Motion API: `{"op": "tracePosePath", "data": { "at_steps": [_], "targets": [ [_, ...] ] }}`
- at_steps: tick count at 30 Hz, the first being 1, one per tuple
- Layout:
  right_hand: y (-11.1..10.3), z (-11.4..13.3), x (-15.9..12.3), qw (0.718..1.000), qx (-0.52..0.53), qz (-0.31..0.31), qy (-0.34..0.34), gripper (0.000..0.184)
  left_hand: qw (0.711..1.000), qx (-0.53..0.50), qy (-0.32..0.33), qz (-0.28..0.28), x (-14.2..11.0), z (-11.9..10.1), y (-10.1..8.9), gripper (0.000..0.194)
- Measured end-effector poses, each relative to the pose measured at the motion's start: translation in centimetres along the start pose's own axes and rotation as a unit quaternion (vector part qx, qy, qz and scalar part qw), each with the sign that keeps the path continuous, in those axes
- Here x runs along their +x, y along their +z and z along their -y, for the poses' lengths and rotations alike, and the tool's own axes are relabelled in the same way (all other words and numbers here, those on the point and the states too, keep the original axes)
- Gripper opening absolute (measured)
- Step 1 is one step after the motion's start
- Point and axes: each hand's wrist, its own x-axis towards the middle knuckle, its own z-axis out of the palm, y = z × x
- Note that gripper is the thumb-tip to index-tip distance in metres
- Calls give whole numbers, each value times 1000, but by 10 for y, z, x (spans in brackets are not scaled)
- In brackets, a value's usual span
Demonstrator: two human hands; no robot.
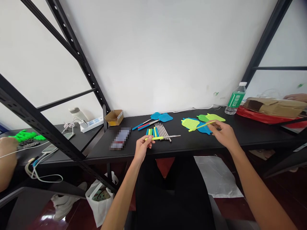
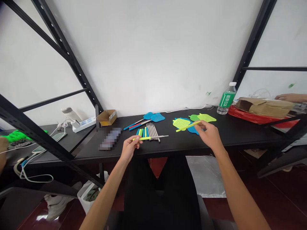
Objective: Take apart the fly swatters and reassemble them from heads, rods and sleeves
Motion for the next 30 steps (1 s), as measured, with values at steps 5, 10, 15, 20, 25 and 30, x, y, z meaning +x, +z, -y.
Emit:
{"op": "tracePosePath", "data": {
  "at_steps": [5, 10, 15, 20, 25, 30],
  "targets": [
    [9, -5, 2, 999, 35, 19, -6, 31, 1000, -11, -11, -5, 0, 0, 0, 34],
    [36, -7, -7, 966, 222, 87, 98, 42, 999, -32, -14, -8, 0, -1, 1, 33],
    [66, -10, -16, 937, 295, 89, 163, 52, 999, -44, -17, -14, 0, -2, 1, 33],
    [69, -13, -16, 930, 319, 77, 165, 54, 998, -51, -15, -19, 1, 0, 1, 33],
    [68, -10, -17, 932, 317, 86, 154, 52, 999, -35, -9, -7, 1, 3, -1, 33],
    [68, -8, -17, 930, 313, 100, 163, 56, 1000, -23, -7, -3, 1, 3, -2, 33]
  ]
}}
